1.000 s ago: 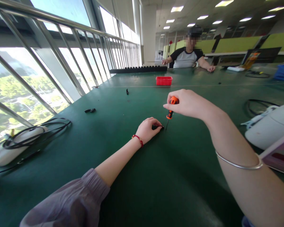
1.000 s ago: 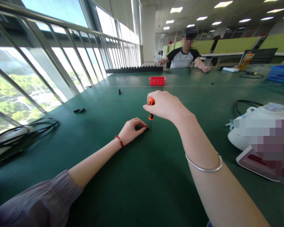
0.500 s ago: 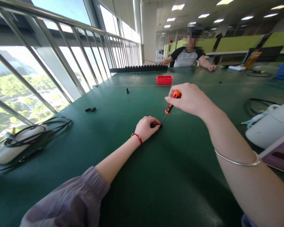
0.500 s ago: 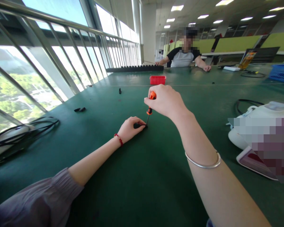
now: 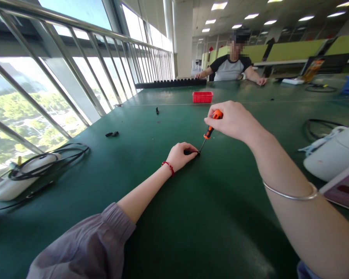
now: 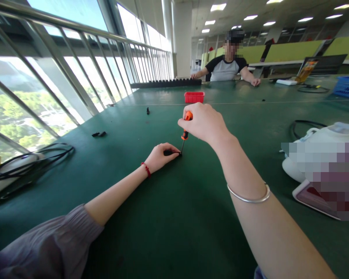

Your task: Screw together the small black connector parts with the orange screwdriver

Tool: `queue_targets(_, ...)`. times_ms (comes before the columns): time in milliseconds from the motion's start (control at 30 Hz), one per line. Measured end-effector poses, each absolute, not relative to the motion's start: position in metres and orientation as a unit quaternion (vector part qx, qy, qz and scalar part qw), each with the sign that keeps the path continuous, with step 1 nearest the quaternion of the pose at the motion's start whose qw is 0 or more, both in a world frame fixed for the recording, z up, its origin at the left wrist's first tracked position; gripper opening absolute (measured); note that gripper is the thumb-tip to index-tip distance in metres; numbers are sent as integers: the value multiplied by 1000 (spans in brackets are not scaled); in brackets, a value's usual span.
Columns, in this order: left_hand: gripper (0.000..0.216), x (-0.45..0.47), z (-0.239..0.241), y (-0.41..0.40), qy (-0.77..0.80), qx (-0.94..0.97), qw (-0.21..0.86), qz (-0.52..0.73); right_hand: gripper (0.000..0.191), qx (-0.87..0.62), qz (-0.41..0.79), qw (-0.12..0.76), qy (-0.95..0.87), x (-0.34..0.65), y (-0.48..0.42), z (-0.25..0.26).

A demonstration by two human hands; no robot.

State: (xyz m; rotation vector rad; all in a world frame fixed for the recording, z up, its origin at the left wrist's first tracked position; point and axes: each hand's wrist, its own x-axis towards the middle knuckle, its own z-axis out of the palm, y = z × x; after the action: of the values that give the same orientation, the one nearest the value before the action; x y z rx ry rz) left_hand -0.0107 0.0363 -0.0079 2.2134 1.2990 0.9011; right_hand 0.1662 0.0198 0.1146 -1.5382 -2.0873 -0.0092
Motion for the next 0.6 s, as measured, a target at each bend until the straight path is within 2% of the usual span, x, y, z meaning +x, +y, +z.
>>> queue_targets(600,14,-12,-9,36,468,796,208,324,16,-567,-7,303,-766,166,22,112)
